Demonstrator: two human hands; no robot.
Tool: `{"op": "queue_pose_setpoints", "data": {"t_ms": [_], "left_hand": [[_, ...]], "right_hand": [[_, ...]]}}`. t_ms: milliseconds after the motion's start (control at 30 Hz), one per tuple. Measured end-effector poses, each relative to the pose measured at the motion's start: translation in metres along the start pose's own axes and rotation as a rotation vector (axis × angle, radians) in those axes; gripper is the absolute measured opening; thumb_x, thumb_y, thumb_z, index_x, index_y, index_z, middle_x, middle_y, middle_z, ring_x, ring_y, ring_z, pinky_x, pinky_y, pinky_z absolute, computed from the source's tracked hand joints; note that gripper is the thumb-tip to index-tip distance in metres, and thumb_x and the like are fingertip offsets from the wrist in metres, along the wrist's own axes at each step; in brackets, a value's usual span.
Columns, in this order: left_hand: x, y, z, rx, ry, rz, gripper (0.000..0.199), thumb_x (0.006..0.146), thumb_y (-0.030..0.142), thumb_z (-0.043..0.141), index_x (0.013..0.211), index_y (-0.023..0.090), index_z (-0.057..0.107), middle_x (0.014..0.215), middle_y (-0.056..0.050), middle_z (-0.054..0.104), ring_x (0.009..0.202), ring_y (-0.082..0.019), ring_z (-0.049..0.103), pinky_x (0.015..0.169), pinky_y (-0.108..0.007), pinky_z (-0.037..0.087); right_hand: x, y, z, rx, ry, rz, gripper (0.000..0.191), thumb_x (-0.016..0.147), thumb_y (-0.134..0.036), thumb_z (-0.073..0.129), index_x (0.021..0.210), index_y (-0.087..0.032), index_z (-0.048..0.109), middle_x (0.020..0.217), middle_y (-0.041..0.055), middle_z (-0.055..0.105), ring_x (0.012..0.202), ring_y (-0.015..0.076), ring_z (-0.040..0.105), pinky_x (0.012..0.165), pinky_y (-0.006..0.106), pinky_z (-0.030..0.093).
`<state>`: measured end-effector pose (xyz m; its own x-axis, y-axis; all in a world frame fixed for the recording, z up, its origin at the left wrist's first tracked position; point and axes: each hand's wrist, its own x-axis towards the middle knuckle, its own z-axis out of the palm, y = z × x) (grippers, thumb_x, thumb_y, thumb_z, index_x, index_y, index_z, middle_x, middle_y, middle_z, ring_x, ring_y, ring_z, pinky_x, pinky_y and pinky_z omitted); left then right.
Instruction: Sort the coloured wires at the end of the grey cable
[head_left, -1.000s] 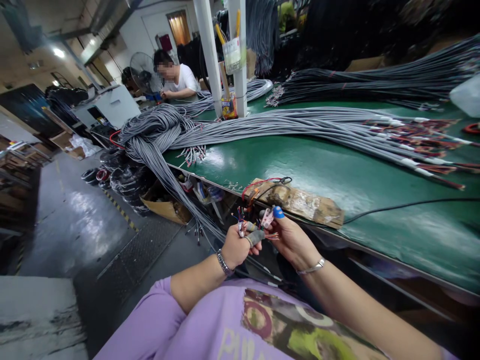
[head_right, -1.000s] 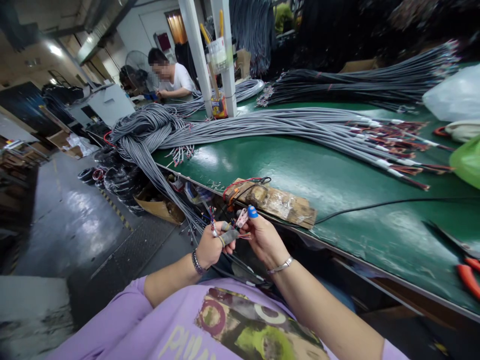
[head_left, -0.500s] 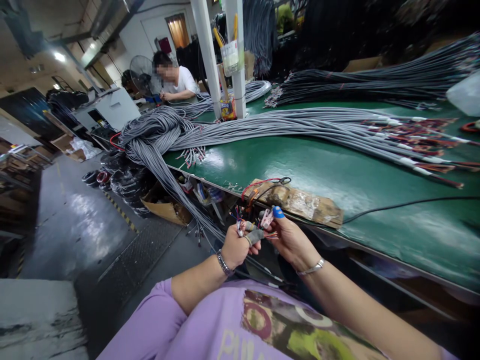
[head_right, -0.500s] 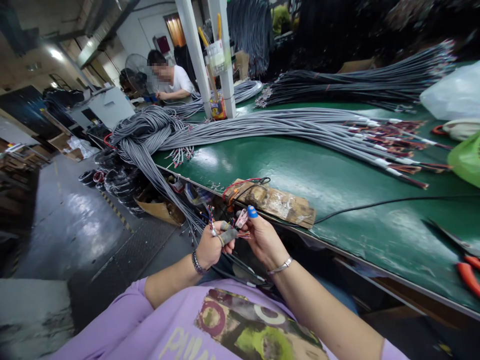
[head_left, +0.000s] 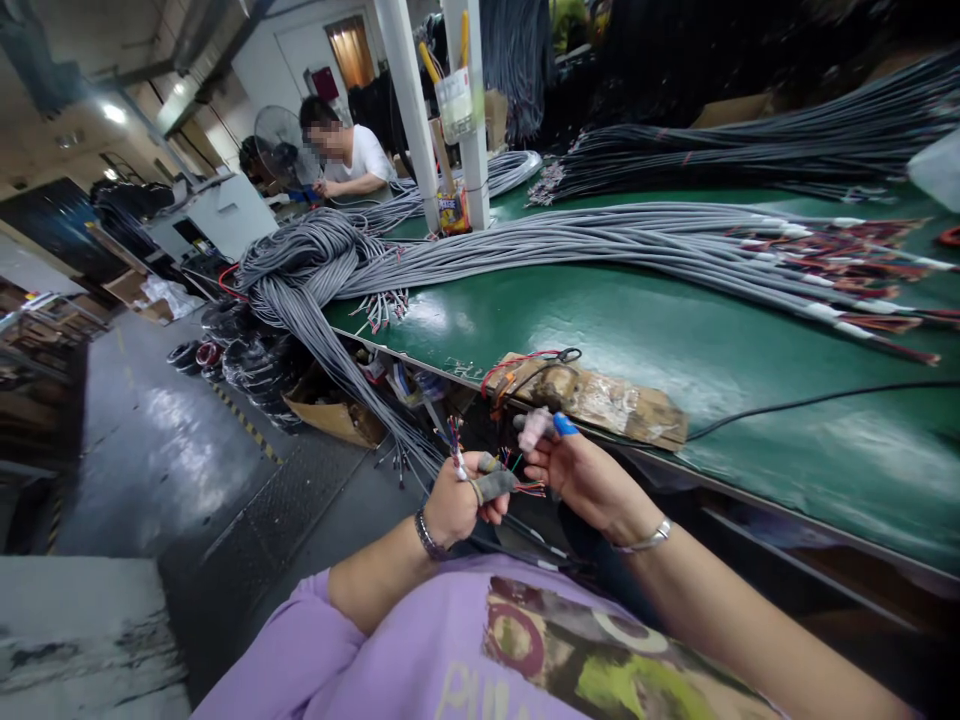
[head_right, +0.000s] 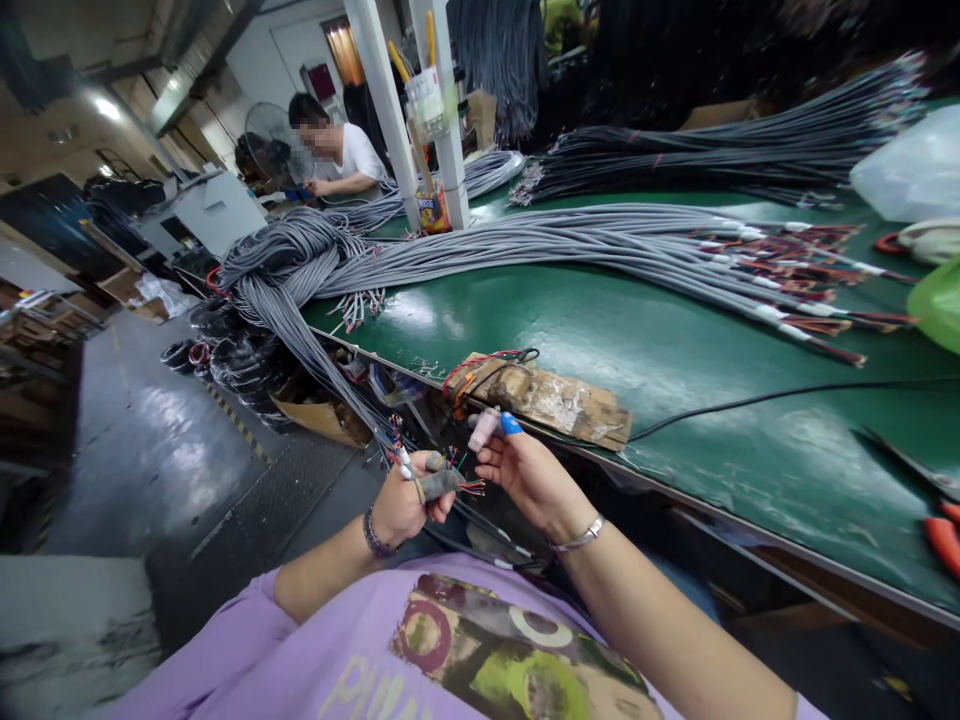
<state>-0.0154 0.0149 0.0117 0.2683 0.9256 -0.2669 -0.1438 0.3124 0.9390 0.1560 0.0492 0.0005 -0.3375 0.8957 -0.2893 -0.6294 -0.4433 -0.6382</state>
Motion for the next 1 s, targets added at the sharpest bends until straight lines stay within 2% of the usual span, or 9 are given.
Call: {"op": "queue_pose_setpoints", "data": {"t_ms": [100, 233, 333, 500, 667, 833, 1000], "left_hand": [[0.006, 0.004, -0.008, -0.085, -0.135, -0.122, 0.045, 0.054, 0.050, 0.081, 0.065, 0.014, 0.056, 0.044, 0.001, 0.055, 0.031, -0.008, 0.044, 0.031, -0.018, 0.028], [0.022, 0.006, -0.014, -0.155, -0.336, -0.237, 0.044, 0.047, 0.048, 0.082, 0.064, 0.015, 0.057, 0.039, 0.001, 0.052, 0.027, -0.009, 0.041, 0.029, -0.020, 0.025], [0.033, 0.004, -0.013, -0.216, -0.428, -0.256, 0.041, 0.047, 0.044, 0.082, 0.065, 0.016, 0.059, 0.039, 0.001, 0.051, 0.027, -0.009, 0.040, 0.030, -0.020, 0.023], [0.046, 0.000, -0.008, -0.332, -0.494, -0.280, 0.034, 0.049, 0.035, 0.081, 0.065, 0.015, 0.060, 0.041, 0.000, 0.053, 0.027, -0.009, 0.040, 0.030, -0.019, 0.022], [0.052, -0.003, -0.010, -0.394, -0.553, -0.286, 0.028, 0.054, 0.031, 0.078, 0.066, 0.014, 0.060, 0.040, 0.000, 0.053, 0.027, -0.010, 0.042, 0.030, -0.019, 0.024], [0.054, -0.008, -0.010, -0.371, -0.543, -0.320, 0.025, 0.058, 0.029, 0.076, 0.070, 0.013, 0.061, 0.040, 0.000, 0.052, 0.028, -0.010, 0.040, 0.031, -0.019, 0.024], [0.054, -0.009, -0.009, -0.351, -0.532, -0.339, 0.024, 0.058, 0.028, 0.074, 0.071, 0.013, 0.061, 0.041, 0.000, 0.051, 0.028, -0.009, 0.039, 0.031, -0.019, 0.023]], "right_hand": [[0.000, 0.002, 0.000, -0.052, 0.012, -0.034, 0.028, 0.065, -0.041, 0.082, 0.080, -0.020, 0.071, 0.072, -0.0003, 0.065, 0.061, 0.0110, 0.058, 0.057, 0.021, 0.053], [0.001, 0.005, -0.002, -0.052, 0.030, -0.062, 0.032, 0.066, -0.048, 0.079, 0.079, -0.020, 0.072, 0.072, 0.0006, 0.066, 0.059, 0.0104, 0.056, 0.054, 0.020, 0.052], [0.005, 0.006, -0.005, -0.045, 0.031, -0.073, 0.035, 0.066, -0.051, 0.078, 0.078, -0.020, 0.072, 0.071, 0.0011, 0.066, 0.059, 0.0108, 0.057, 0.055, 0.022, 0.053], [0.013, 0.006, -0.009, -0.010, -0.025, -0.061, 0.037, 0.068, -0.054, 0.076, 0.078, -0.018, 0.070, 0.068, 0.0002, 0.064, 0.059, 0.0110, 0.057, 0.056, 0.023, 0.051], [0.018, 0.008, -0.007, 0.022, 0.014, -0.098, 0.036, 0.067, -0.052, 0.078, 0.078, -0.018, 0.070, 0.069, -0.0002, 0.065, 0.063, 0.0117, 0.058, 0.060, 0.024, 0.050], [0.018, 0.008, -0.002, 0.018, 0.049, -0.155, 0.035, 0.066, -0.051, 0.080, 0.075, -0.018, 0.071, 0.069, 0.0007, 0.065, 0.062, 0.0119, 0.056, 0.059, 0.024, 0.048], [0.017, 0.009, -0.002, 0.017, 0.040, -0.127, 0.037, 0.068, -0.054, 0.077, 0.076, -0.019, 0.070, 0.071, 0.0013, 0.066, 0.064, 0.0137, 0.057, 0.063, 0.027, 0.049]]}}
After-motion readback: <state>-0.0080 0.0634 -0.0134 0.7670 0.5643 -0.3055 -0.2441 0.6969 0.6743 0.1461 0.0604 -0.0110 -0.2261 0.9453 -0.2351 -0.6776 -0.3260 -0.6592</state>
